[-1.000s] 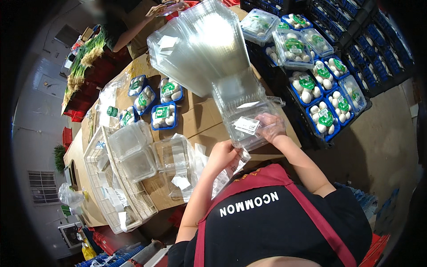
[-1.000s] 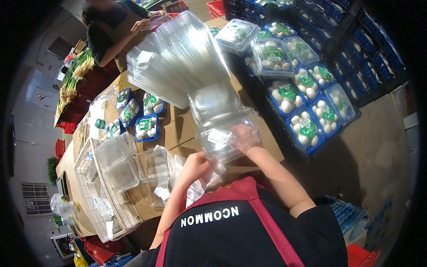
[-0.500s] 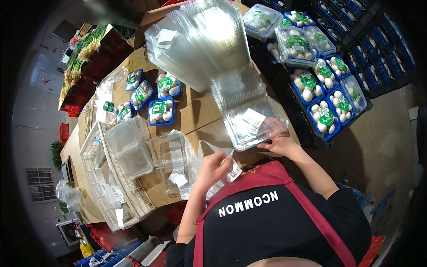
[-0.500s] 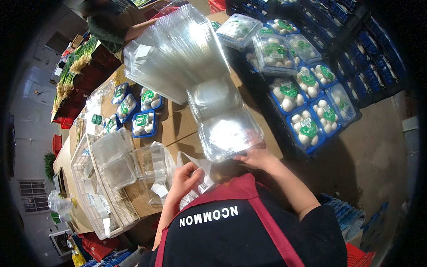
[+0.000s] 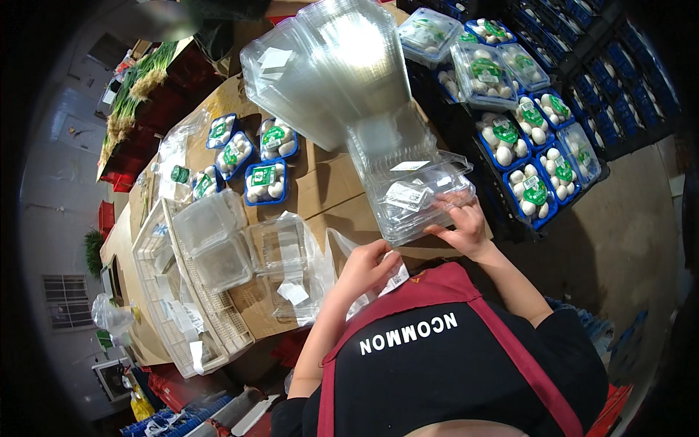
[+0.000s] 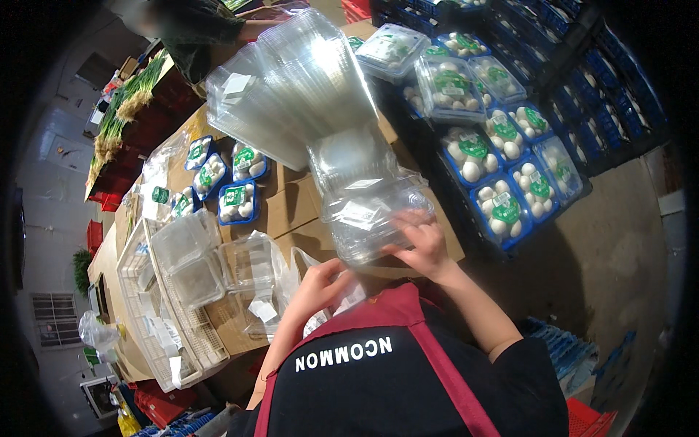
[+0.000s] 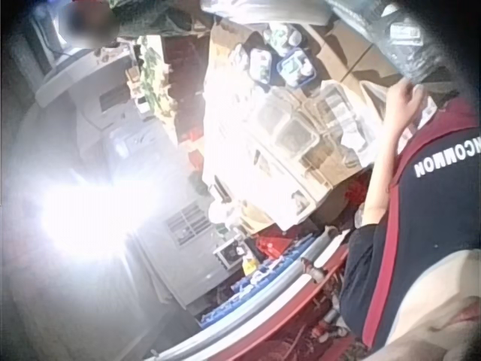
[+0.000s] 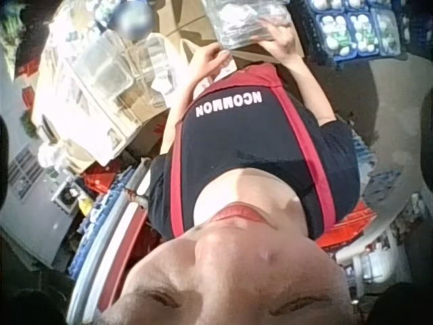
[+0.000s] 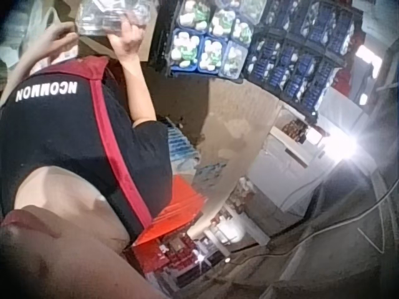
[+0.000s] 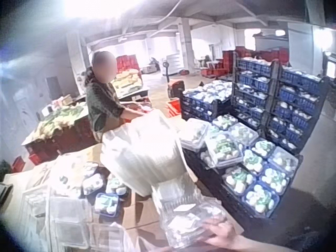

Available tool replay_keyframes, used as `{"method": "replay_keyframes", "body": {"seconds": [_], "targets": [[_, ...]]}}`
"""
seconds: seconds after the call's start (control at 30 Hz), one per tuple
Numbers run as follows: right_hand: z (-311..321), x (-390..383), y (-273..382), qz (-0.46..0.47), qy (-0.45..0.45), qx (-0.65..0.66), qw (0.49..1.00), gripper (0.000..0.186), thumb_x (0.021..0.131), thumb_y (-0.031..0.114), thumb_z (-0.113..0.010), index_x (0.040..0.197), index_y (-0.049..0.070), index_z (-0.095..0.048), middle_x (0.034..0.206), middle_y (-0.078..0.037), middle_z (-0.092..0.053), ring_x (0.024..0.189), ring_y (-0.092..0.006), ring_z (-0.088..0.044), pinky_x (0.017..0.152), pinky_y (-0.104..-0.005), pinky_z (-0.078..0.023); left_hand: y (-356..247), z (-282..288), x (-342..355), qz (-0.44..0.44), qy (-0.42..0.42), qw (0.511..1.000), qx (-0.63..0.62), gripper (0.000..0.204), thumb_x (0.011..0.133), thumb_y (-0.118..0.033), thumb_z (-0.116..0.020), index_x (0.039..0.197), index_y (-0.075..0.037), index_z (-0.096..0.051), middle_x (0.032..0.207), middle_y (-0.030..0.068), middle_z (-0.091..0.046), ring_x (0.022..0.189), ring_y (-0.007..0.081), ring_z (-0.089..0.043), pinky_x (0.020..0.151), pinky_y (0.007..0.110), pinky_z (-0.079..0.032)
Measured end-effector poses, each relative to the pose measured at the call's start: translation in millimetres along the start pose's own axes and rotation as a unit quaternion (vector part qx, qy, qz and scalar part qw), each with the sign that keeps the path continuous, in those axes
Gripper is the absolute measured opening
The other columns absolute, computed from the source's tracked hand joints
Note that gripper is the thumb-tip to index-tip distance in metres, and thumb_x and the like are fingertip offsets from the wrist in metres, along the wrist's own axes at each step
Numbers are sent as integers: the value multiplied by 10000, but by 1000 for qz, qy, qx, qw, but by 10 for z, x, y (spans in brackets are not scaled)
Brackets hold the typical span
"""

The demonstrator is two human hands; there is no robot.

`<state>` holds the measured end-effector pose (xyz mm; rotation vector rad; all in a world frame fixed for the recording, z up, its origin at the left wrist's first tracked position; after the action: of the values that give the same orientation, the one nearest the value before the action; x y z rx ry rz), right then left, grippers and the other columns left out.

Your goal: The person repeatedly picks up clear plastic clamshell containers, places them on a table, and then picks up blue trays of white mushrooms to place into the containers. The person stacks the filled containers on the table.

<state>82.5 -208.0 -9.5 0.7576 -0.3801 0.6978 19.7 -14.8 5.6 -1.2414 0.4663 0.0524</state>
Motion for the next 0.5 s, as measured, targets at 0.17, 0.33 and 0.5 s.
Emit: {"method": "replay_keyframes", "body": {"seconds": [0.17,0.33,0.5], "targets": [[207,25,93,-16,-190,-73,979,352,549,156,-785,659,127,-452,817,-42,-511,797,-250,-470,764,-386,-359,-82,-58,203,-144,-6,987,74,171,792,-119,-549,908,6,-547,794,179,-560,721,333,-555,633,352,-445],[235,163,67,-17,-171,-138,975,256,588,208,-748,591,138,-502,627,1,-430,639,-200,-452,654,-354,-316,-132,-204,369,-258,-65,955,130,261,740,-63,-598,992,-17,-550,839,165,-546,742,349,-549,647,376,-453],[-23,48,-109,-41,-127,-117,984,167,662,192,-689,795,103,-644,749,-45,-632,675,-198,-597,654,-311,-437,-26,-251,485,-306,-128,923,197,297,709,-48,-630,1002,-39,-589,904,167,-591,792,317,-587,662,366,-478]]}}
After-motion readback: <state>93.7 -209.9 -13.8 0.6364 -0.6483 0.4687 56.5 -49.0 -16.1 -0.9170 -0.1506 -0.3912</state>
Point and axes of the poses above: each hand's wrist, its own x-axis towards the middle knuckle, its own z-axis out of the back of the hand, y = z × x, the point moved 5 cm from there along x, towards the middle knuckle
